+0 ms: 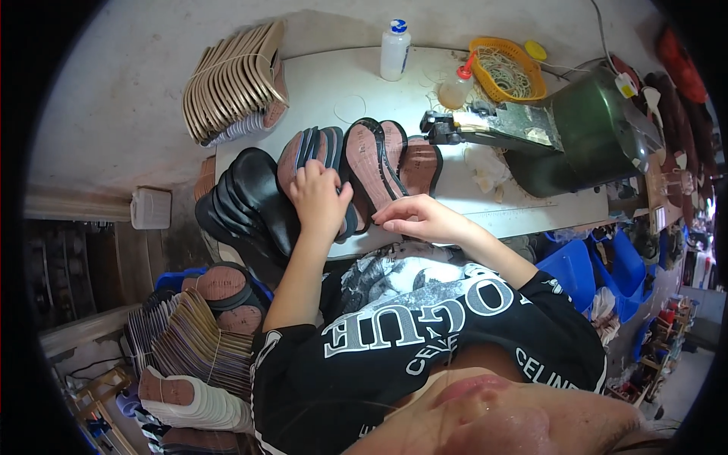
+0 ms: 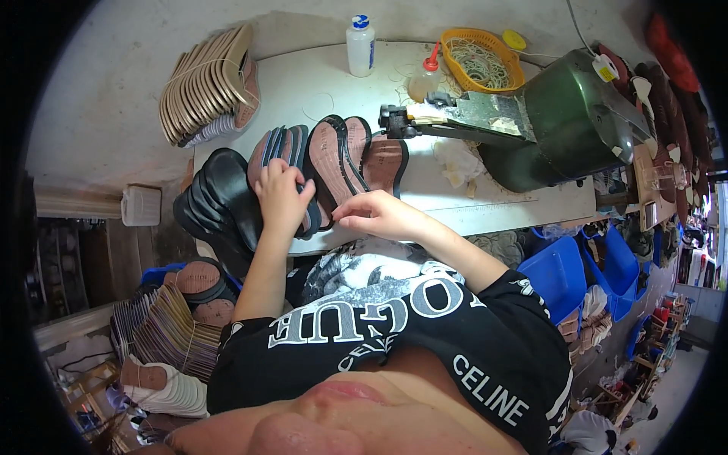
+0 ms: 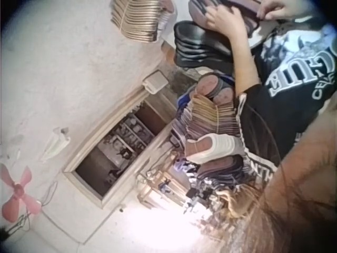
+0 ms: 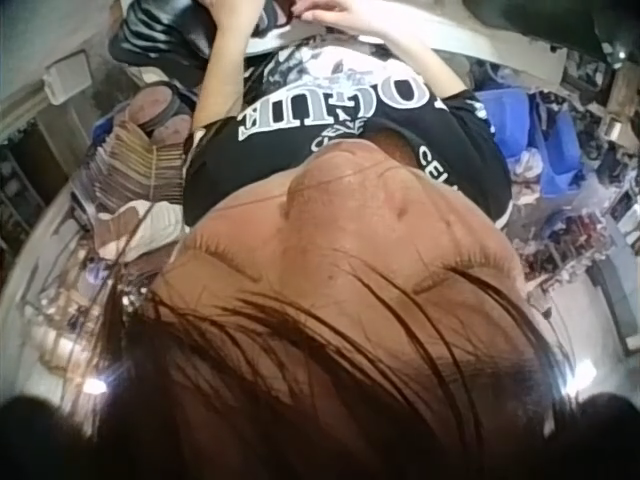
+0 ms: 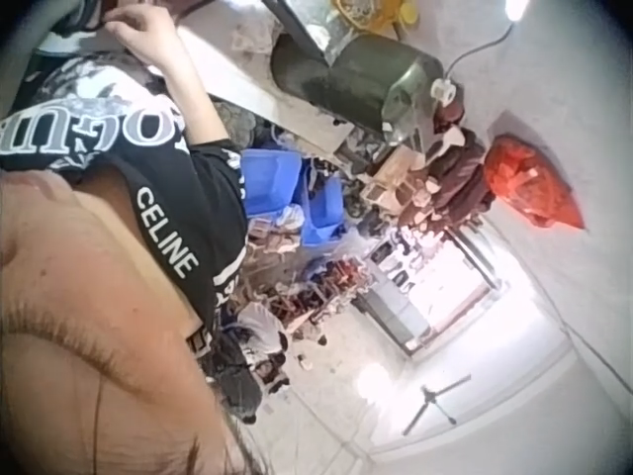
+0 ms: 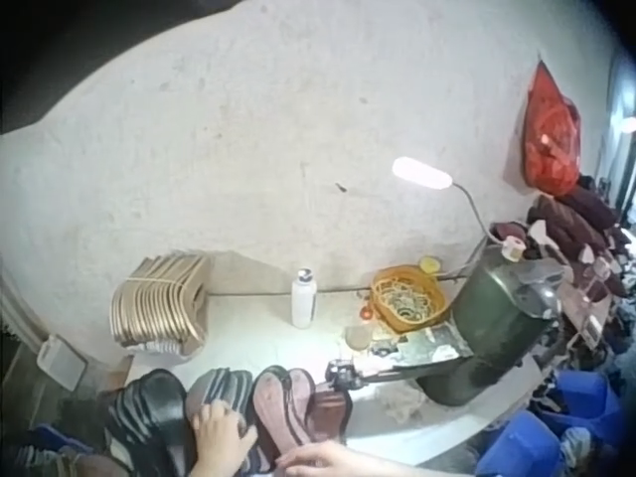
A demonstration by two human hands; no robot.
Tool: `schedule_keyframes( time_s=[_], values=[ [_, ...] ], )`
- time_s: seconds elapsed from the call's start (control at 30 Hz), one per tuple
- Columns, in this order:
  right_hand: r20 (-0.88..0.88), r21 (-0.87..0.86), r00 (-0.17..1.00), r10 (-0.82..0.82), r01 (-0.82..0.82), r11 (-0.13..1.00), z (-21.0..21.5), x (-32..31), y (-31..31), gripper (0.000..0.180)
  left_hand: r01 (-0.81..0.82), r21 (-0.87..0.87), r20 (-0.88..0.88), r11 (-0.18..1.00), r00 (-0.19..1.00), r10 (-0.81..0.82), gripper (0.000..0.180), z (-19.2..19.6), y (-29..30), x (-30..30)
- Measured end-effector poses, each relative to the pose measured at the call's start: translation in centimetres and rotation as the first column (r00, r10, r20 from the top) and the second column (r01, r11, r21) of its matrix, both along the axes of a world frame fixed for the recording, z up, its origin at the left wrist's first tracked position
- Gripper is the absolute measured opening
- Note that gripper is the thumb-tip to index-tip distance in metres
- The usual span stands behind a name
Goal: The recorder is inspecting and preparing shoe soles at a workbench.
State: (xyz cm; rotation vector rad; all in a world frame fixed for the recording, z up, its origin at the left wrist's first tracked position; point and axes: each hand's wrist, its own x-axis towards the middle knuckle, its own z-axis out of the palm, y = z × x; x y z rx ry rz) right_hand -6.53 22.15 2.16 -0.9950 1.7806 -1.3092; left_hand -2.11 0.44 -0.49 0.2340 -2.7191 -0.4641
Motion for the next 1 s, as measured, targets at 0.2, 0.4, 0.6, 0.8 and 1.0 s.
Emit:
schedule_keyframes(
  time_s=[0.2, 0.4, 0.6, 0.8, 1.0],
  values=[
    [0.120, 0.018, 0.992, -0.035, 0.033, 0.999, 0.7, 0.3, 0.1, 0.026, -0.112, -0.122, 0.022, 0.986, 0.993, 0.116, 0.018, 0.1, 1.0, -0.9],
    [0.240, 0.032, 0.965, -0.109, 0.105, 0.994, -0.5, 0.6, 1.9, 0.026, 0.074, 0.155, -0.147, 0.985, 0.988, -0.051, 0.013, 1.0, -2.0, -1.1],
    [0.526, -0.182, 0.844, -0.107, 0.235, 0.955, 0.3, 0.5, 1.3, 0.038, 0.216, 0.404, -0.293, 0.889, 0.951, -0.098, 0.014, 7.1, 3.3, 2.9],
    [0.687, -0.169, 0.713, -0.142, 0.346, 0.923, 0.8, 0.1, -0.7, 0.053, 0.443, 0.473, -0.309, 0.762, 0.893, -0.327, 0.015, 4.8, 7.0, 2.0],
    [0.635, -0.295, 0.772, -0.027, 0.275, 0.915, 4.0, -0.1, 0.9, 0.052, 0.582, 0.291, -0.565, 0.759, 0.745, -0.354, 0.020, 3.9, 6.3, 3.6]
  ],
)
